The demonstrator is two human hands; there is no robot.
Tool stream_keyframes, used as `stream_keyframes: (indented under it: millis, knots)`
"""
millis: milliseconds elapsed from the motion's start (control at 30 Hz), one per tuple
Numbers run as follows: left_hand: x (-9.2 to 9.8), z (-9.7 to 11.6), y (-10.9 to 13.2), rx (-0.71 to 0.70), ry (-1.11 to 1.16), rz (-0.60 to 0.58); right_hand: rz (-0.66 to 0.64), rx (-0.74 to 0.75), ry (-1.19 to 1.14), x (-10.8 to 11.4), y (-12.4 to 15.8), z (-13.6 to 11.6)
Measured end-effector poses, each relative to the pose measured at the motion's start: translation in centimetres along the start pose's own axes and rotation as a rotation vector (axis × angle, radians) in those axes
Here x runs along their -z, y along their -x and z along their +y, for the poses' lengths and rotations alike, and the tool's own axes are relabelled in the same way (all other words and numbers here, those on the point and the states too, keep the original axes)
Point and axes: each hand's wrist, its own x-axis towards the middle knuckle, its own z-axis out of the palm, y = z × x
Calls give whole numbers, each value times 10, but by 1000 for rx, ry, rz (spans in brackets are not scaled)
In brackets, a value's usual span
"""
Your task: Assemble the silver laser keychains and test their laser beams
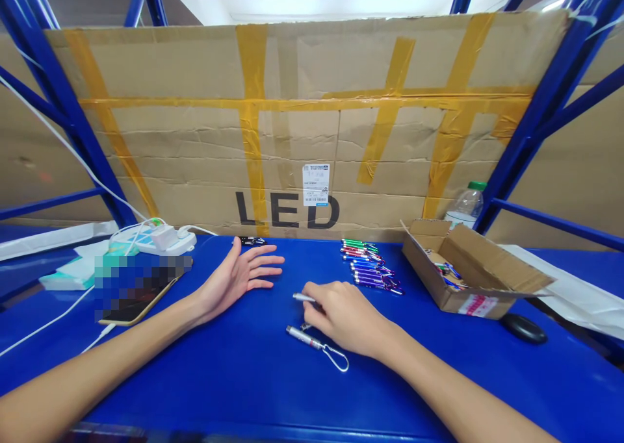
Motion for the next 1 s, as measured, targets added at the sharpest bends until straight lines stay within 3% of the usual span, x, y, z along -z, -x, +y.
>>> stream_keyframes:
  millis: [67,200,367,533,667,800,933,1000]
  knots:
    - [0,1,0,-3,-12,-1,1,-2,18,1,1,-2]
    - [-2,2,1,8,-27,-4,152,-77,34,2,0,0]
    - [-2,2,1,2,-8,1,33,-22,51,1,1,-1]
    - [0,0,1,-7,-26,-7,142,-90,38,2,1,-2]
    - [0,-1,1,-6,-23,-15,38,-45,63,4,1,-2]
    - [0,-1,0,-13,-14,-17,133,-98,67,4,1,-2]
    - [0,0,1,-16,-25,-19,42,-50,71,3,0,-2]
    - [0,1,1,-14,-30,-19,56,-67,75,3,0,-2]
